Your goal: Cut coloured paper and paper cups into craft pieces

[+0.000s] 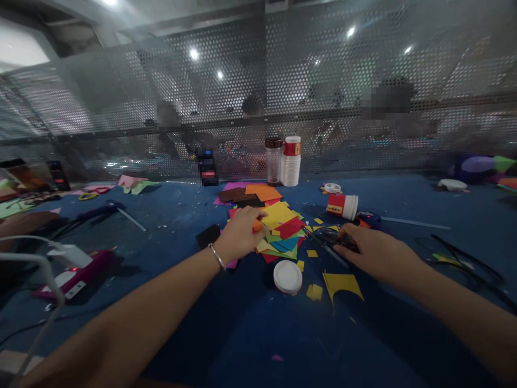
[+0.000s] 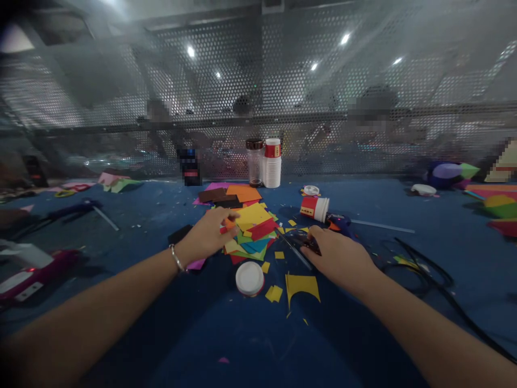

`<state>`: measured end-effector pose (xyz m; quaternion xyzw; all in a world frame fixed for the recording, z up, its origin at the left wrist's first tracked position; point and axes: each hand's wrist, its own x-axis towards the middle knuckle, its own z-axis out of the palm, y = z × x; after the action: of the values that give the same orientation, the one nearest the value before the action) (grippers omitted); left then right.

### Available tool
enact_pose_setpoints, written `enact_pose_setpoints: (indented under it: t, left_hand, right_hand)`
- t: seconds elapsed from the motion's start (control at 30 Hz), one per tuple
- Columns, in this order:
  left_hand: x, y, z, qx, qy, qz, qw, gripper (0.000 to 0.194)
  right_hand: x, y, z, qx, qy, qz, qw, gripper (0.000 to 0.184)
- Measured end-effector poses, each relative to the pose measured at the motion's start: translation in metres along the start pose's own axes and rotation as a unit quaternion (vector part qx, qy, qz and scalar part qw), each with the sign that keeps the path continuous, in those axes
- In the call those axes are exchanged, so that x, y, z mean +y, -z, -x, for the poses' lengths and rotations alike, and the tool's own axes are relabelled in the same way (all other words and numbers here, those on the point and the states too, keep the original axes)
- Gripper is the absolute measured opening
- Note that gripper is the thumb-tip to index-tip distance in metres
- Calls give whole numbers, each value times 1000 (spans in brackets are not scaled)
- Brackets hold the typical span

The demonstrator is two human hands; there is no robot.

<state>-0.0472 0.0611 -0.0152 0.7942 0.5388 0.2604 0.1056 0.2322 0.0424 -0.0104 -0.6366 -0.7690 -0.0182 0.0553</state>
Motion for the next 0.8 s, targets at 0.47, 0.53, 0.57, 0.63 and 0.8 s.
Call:
enact_pose_setpoints:
  t: [0.47, 0.53, 0.57, 0.63, 0.8]
  left_hand:
    - [-25, -17, -57, -20, 86, -114, 990, 52]
    - [-26, -18, -57, -16, 87, -107, 990, 47]
    - [-26, -18, -56, -12, 86, -101, 991, 45]
    - [-26, -17, -54, -4, 83, -87, 993, 41]
    - [-28, -11, -49, 30, 80, -37, 996, 15]
  right_hand:
    - [-5, 4, 2, -11, -10, 27, 1000, 23]
    - [-4, 4, 2, -14, -12, 19, 1000, 22]
    - [-4, 5, 2, -14, -12, 13, 1000, 21]
    - [-4, 5, 2, -18, -14, 6, 1000, 21]
    - [-4, 5, 0, -34, -11, 14, 999, 24]
